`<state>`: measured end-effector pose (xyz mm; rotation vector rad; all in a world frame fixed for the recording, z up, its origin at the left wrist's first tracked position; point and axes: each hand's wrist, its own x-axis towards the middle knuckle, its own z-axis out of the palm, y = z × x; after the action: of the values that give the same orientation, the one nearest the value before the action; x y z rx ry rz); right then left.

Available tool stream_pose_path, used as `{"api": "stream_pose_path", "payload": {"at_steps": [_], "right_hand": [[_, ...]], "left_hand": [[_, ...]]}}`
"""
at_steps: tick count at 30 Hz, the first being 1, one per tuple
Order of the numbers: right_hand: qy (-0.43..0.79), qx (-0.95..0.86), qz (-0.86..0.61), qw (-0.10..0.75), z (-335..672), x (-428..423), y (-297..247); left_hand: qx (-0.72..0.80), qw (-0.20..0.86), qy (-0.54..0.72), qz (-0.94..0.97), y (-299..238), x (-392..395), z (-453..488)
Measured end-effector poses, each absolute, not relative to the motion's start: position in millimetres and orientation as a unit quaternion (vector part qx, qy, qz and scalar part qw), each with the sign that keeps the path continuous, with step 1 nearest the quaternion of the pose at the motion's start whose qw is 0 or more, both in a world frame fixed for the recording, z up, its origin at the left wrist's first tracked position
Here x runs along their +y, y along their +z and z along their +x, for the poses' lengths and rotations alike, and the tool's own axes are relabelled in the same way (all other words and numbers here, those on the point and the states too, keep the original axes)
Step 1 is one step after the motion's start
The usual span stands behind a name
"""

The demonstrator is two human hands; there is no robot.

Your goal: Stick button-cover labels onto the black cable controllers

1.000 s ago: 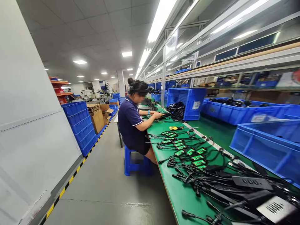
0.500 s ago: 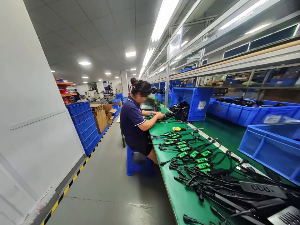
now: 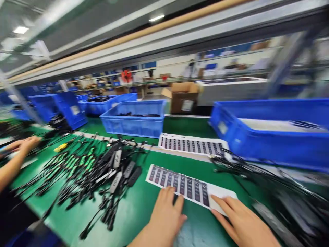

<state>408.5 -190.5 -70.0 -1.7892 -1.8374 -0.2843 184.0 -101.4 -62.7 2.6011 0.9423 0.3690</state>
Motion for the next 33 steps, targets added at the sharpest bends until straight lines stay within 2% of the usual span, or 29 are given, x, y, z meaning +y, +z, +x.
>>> {"api": "stream_pose_path", "payload": {"at_steps": [3,6,10,13,15,19,23,28,33], "right_hand": [[-0.075,-0.688,-0.685,0.228,407.1,-192.1,-65.7],[-0.004,-0.643,-0.732,0.225,407.4,-179.3,-52.9],[0.078,-0.605,-0.768,0.194,407.7,-160.4,-43.2],[0.077,-0.599,-0.773,0.193,405.8,-148.9,-44.4],[0.079,-0.595,-0.763,0.24,405.5,-145.4,-45.1],[0.105,-0.575,-0.695,0.418,410.0,-153.6,-36.0],[0.125,-0.457,-0.682,0.557,414.8,-175.2,-21.4],[0.189,-0.395,-0.671,0.599,409.4,-193.9,-24.8],[0.232,-0.391,-0.646,0.614,398.0,-196.3,-28.2]], "left_hand": [[0.315,0.088,0.101,0.94,-61.2,-96.4,177.2],[0.292,0.03,0.094,0.951,-57.2,-95.3,174.0],[0.291,0.016,0.083,0.953,-49.4,-99.0,176.1],[0.308,0.028,0.06,0.949,-41.7,-103.6,178.4],[0.318,0.034,0.055,0.946,-38.6,-107.5,179.7],[0.323,0.02,0.069,0.944,-35.2,-108.9,181.0],[0.398,0.002,0.08,0.914,-20.4,-84.4,169.7],[0.576,-0.02,0.145,0.804,-1.7,-43.8,131.0],[0.593,0.069,0.223,0.771,7.2,-29.2,112.4]]}}
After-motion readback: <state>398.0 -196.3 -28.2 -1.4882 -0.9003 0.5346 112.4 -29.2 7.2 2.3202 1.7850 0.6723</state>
